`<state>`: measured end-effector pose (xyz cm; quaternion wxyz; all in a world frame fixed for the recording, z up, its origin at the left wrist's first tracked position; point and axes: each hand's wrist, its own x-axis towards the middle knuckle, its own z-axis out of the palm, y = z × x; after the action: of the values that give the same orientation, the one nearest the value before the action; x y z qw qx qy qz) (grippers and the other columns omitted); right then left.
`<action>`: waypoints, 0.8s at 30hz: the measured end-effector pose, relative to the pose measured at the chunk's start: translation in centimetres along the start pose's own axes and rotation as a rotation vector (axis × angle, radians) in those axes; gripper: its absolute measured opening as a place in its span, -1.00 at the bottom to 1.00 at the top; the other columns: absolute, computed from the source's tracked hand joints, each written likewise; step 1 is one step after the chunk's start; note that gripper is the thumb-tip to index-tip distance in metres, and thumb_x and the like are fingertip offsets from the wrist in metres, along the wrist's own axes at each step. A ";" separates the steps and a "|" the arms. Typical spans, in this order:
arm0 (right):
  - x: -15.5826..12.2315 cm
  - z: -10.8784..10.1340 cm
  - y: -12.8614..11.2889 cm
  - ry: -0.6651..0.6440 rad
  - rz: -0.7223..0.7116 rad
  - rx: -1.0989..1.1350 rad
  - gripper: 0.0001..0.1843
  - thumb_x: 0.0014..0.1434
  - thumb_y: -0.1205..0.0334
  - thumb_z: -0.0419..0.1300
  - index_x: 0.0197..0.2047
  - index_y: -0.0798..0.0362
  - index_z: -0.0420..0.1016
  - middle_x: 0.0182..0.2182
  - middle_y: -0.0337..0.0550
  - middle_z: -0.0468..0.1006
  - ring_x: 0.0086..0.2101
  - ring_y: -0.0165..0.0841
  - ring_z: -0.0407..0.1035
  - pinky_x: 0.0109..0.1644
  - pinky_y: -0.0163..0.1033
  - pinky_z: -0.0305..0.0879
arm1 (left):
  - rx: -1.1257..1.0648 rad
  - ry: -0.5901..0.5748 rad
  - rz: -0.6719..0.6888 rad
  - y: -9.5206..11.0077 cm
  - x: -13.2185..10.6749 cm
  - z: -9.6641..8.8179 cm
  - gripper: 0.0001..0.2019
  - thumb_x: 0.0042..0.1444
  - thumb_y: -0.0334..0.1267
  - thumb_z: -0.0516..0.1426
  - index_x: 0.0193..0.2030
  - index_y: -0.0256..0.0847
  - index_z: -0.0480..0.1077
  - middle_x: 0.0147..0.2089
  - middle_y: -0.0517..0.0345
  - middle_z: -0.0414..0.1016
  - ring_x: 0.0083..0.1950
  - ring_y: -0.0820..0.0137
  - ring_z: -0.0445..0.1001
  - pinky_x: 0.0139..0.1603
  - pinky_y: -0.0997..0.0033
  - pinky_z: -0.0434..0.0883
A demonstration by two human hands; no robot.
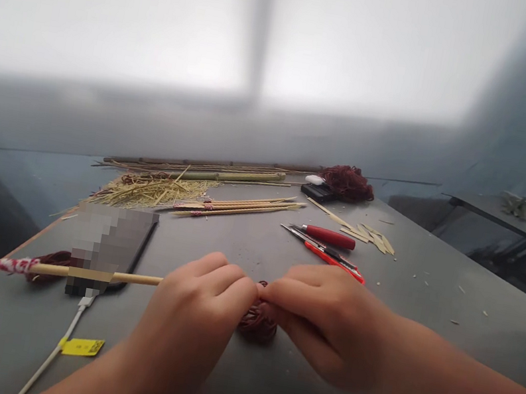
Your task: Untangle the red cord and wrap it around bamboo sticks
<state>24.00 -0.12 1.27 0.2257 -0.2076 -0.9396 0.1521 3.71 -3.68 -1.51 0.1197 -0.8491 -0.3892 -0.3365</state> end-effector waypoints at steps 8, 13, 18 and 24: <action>1.4 -2.1 2.7 -0.112 0.206 0.362 -0.75 0.28 0.20 0.15 -0.34 0.15 0.55 -0.54 -0.22 0.46 -0.50 -0.47 0.20 -0.46 -0.34 0.09 | -0.195 0.098 0.097 0.4 0.1 -0.5 -0.83 0.23 -0.50 0.16 -0.36 -0.20 0.39 -0.43 0.26 0.53 -0.40 0.45 0.38 -0.37 0.44 0.33; 2.0 -1.0 3.6 -0.076 0.334 0.681 -0.71 0.25 0.08 0.19 -0.36 0.13 0.48 -0.48 -0.24 0.39 -0.43 -0.44 0.22 -0.38 -0.32 0.13 | -0.192 0.212 0.010 0.0 0.4 -0.9 -0.89 0.23 -0.46 0.19 -0.29 -0.19 0.41 -0.38 0.27 0.57 -0.43 0.52 0.44 -0.38 0.53 0.36; 2.2 0.8 3.6 -0.129 0.264 0.752 -0.67 0.28 0.03 0.18 -0.40 0.10 0.41 -0.51 -0.33 0.21 -0.47 -0.48 0.07 -0.41 -0.32 0.04 | -0.147 0.255 -0.083 -0.9 0.4 -0.9 -0.91 0.19 -0.44 0.23 -0.28 -0.19 0.44 -0.42 0.33 0.52 -0.44 0.57 0.45 -0.41 0.61 0.34; 1.8 0.7 2.1 -0.177 0.277 0.371 -0.66 0.35 0.20 0.07 -0.48 0.07 0.21 -0.55 -0.34 0.21 -0.47 -0.48 0.10 -0.41 -0.33 0.05 | -0.017 0.180 -0.122 -1.7 0.4 -0.4 -0.90 0.24 -0.40 0.18 -0.32 -0.19 0.44 -0.35 0.23 0.59 -0.37 0.42 0.52 -0.35 0.45 0.36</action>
<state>22.88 2.34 0.49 0.1536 -0.2753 -0.8743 0.3690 2.45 -2.48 -1.08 0.1262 -0.7912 -0.4249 -0.4213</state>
